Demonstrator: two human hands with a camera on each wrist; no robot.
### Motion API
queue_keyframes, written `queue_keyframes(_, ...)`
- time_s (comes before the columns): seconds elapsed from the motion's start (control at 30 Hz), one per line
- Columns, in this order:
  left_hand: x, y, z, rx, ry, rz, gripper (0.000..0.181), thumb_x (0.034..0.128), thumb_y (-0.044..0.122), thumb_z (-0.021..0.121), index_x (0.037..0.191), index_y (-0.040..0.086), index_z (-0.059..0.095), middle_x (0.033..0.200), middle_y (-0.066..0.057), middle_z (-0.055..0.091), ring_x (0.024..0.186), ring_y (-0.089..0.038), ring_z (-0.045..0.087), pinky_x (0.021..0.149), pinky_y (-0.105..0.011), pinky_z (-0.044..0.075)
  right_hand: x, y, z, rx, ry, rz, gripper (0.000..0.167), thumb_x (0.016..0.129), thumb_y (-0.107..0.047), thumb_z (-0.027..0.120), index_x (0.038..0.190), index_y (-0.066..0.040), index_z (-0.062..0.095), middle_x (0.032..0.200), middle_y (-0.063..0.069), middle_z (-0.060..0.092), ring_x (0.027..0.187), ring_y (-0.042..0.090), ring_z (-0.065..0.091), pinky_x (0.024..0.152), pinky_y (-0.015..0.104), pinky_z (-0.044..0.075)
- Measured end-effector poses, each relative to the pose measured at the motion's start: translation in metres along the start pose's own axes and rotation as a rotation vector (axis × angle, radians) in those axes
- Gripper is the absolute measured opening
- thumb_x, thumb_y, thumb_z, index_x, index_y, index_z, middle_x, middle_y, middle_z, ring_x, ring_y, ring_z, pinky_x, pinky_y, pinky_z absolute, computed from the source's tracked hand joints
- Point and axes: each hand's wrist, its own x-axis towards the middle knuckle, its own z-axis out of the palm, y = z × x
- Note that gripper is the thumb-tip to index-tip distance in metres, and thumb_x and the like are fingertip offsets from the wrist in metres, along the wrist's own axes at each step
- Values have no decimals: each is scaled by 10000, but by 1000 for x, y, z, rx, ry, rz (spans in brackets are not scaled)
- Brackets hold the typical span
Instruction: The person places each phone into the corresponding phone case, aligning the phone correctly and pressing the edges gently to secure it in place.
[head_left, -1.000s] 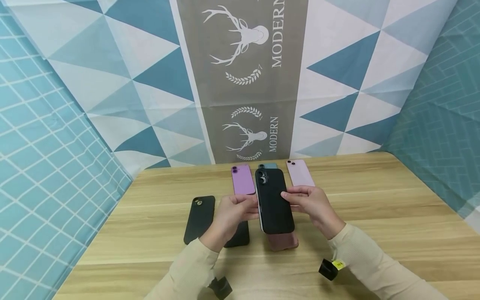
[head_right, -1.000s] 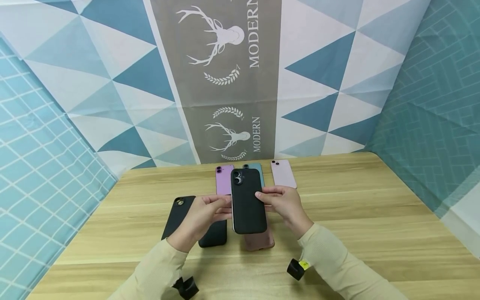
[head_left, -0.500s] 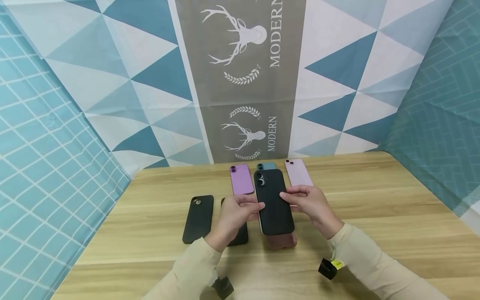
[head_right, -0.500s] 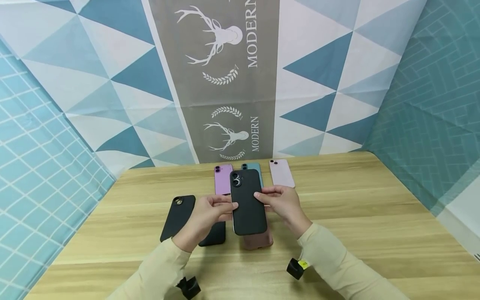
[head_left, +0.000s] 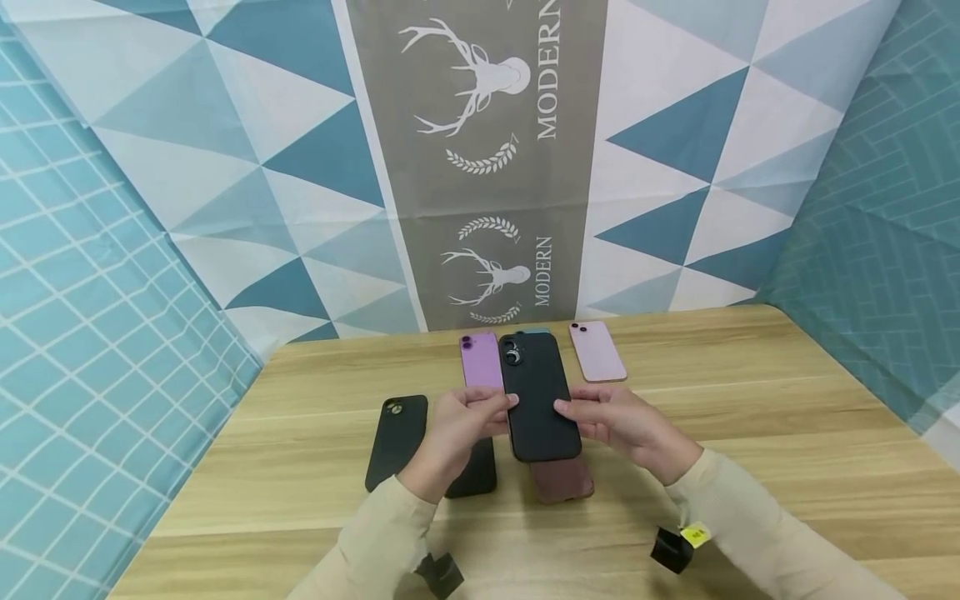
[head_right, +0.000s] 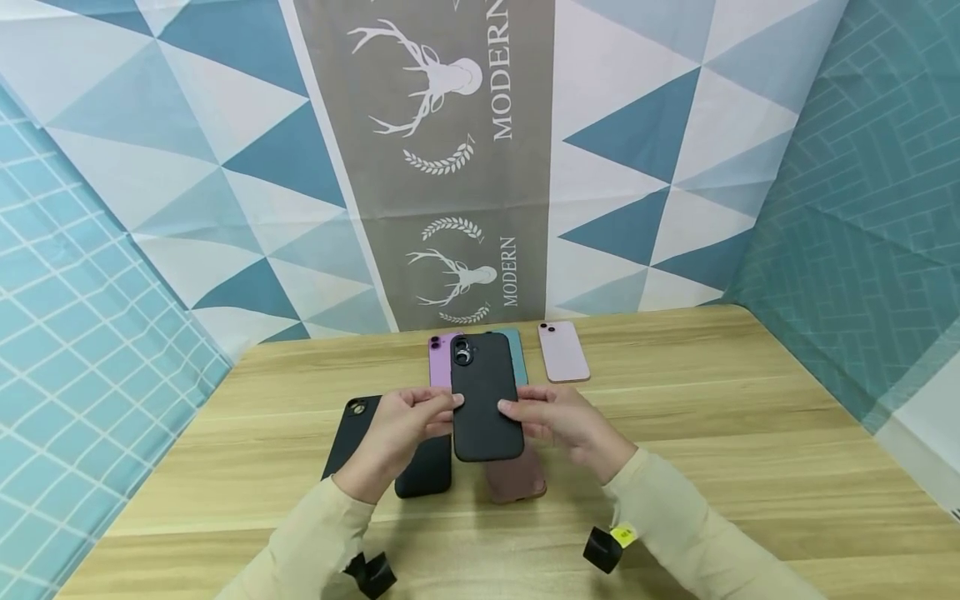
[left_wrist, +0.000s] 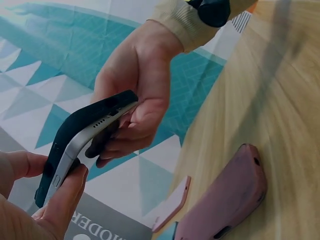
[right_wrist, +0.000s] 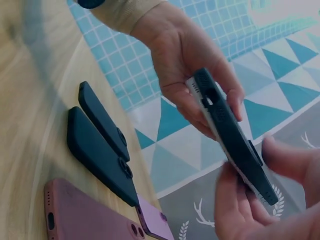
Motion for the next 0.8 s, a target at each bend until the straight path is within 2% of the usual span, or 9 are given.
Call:
queue_keyframes(0.13,1,3,-1,6,21,5,245,848,73,670,1023,-97,668,859,-64,726,689,-78,683,760,-340,612,-5,1,-2,11,-197,10,746,904,-178,661,1432,153,251,1126,3,689,982,50,675,877,179,543)
queue_keyframes(0.27,0,6,-3,25,45,2,239,842,91,689,1005,-84,685,884,-79,717,693,-77,671,775,-353,611,-6,2,-3,13,-287,-29,732,894,-130,665,1423,168,256,1145,-5,695,1019,58,673,897,188,534)
queue_keyframes(0.4,3,5,-4,31,47,-1,244,844,106,696,996,-85,690,904,-88,697,683,-68,658,786,-361,609,-5,1,-2,-1,-299,-51,700,893,-119,661,1401,184,287,1124,-24,706,1013,46,672,894,184,532)
queue_keyframes(0.6,5,-3,-6,49,38,-31,259,853,133,701,991,-87,696,908,-75,679,666,-62,648,793,-347,607,-4,2,1,-17,-275,-34,680,879,-128,685,1370,193,341,1083,-20,720,973,43,681,871,194,551)
queue_keyframes(0.8,6,-5,-7,58,30,-39,312,875,171,693,1054,-85,685,1042,-156,676,713,-66,668,820,-346,599,-2,3,2,-47,-246,-29,660,876,-127,691,1361,184,370,1080,5,728,957,50,689,869,211,557)
